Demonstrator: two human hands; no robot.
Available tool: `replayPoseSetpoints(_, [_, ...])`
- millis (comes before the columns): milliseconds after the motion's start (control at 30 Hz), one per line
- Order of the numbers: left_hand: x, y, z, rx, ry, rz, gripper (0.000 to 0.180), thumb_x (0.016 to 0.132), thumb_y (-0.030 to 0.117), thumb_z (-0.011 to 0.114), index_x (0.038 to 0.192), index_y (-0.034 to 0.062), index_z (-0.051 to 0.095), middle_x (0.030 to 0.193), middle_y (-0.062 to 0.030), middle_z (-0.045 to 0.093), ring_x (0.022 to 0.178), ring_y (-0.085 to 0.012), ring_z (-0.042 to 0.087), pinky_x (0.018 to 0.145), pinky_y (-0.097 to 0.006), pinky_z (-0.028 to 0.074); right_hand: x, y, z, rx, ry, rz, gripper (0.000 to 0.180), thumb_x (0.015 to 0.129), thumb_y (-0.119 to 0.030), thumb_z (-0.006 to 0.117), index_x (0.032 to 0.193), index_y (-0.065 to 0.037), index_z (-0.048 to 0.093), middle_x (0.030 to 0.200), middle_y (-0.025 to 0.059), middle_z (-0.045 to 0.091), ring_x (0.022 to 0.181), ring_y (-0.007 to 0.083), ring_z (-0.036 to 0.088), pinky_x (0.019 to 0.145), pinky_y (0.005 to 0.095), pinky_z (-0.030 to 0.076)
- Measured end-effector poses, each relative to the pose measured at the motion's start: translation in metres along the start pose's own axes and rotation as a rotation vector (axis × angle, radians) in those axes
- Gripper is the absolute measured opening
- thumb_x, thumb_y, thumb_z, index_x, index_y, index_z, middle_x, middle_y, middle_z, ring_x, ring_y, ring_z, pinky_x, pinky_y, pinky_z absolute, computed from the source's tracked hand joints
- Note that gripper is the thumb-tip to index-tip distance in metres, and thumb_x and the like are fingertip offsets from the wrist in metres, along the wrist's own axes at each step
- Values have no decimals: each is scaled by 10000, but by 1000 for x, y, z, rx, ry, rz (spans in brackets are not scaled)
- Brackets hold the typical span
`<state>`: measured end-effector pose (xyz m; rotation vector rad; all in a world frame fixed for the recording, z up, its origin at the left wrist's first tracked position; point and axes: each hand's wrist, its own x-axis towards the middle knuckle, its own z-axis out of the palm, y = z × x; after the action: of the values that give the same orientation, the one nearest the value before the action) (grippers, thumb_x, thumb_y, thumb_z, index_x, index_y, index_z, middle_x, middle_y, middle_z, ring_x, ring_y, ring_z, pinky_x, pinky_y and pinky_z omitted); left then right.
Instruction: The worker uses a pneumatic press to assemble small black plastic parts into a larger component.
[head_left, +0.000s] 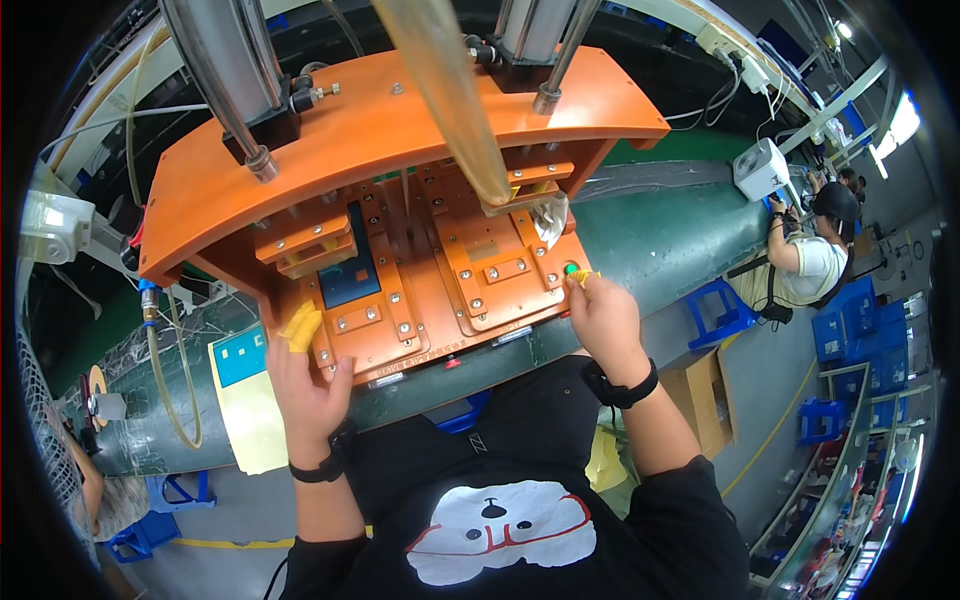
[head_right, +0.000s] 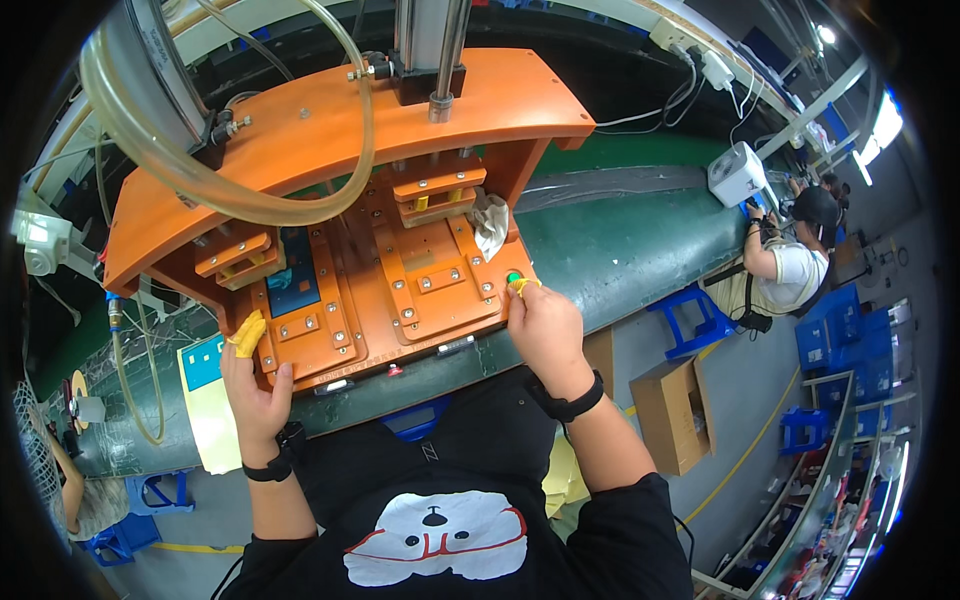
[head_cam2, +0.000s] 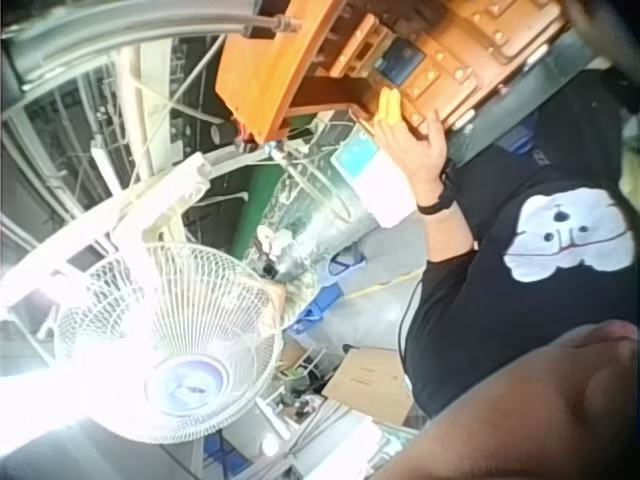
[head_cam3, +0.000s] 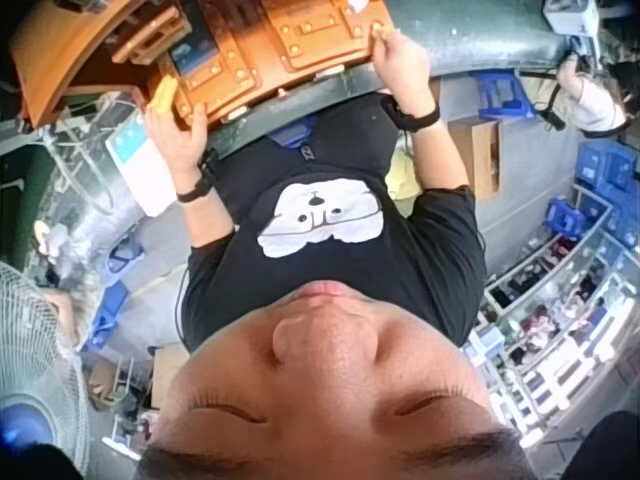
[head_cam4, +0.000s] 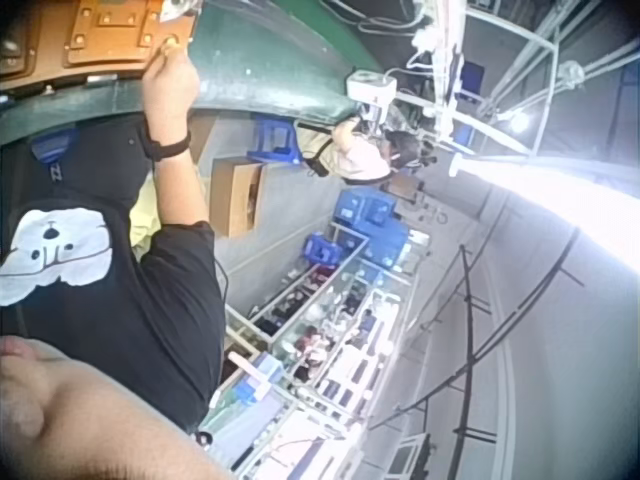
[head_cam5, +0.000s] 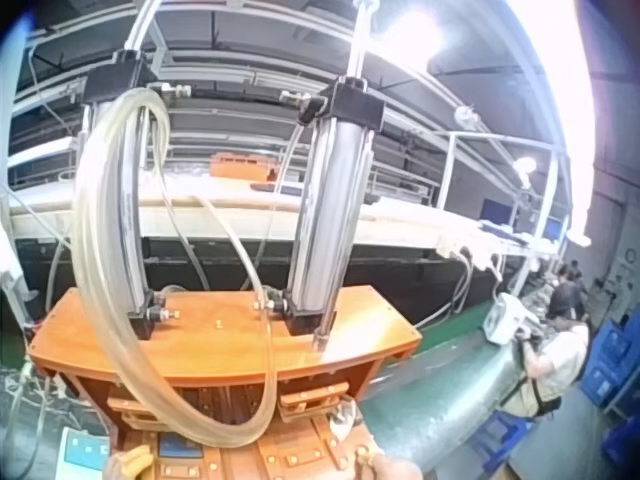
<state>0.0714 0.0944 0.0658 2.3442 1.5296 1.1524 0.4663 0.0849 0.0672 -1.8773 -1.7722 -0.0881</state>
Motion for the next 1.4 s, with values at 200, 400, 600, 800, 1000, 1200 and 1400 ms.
replayPoseSetpoints(200, [1,0,2,-6,6,-12,547,861,163,695,1369,-4,580,1421,-200,592,1291,-394,530,1134,-461,361,4,-6,1,-144,-10,-18,156,904,-96,648,768,-27,614,729,172,666,656,379,653,602,471,532])
replayPoseSetpoints(400, [2,0,4,3,59,9,532,841,217,745,1315,12,615,1345,-189,633,1183,-390,590,1031,-443,426,6,-7,1,-170,-18,-51,125,882,-73,645,772,-23,614,716,174,662,657,376,658,605,468,535])
replayPoseSetpoints(600, [0,1,2,-22,9,-33,546,852,155,703,1361,-8,588,1405,-205,604,1268,-402,559,1109,-450,399,5,-4,7,-133,-4,-29,128,881,-69,639,770,-14,608,714,181,658,660,379,658,605,473,535])
replayPoseSetpoints(800, [0,0,3,-15,16,-35,544,850,157,701,1358,-3,593,1405,-203,605,1270,-398,559,1107,-448,399,6,-5,12,-91,-5,-8,133,911,-72,622,805,-4,577,709,188,641,676,393,646,613,493,518])
replayPoseSetpoints(1000, [1,2,3,-2,8,-33,534,846,157,698,1348,2,602,1410,-203,603,1265,-400,559,1105,-446,397,4,-2,19,12,75,2,127,942,-50,591,835,10,556,733,223,631,700,438,627,623,523,495])
replayPoseSetpoints(1200, [0,0,3,-10,15,-28,531,850,155,696,1349,2,601,1409,-201,604,1265,-396,557,1107,-445,394,1,-5,18,171,100,102,94,950,-38,588,880,23,569,753,227,625,743,440,624,658,520,487])
replayPoseSetpoints(1400, [0,-1,3,7,27,0,520,853,151,695,1341,-2,602,1403,-199,608,1249,-393,563,1096,-445,400,-1,-5,17,170,155,15,94,904,-17,653,841,22,595,755,207,629,722,422,614,649,502,485])
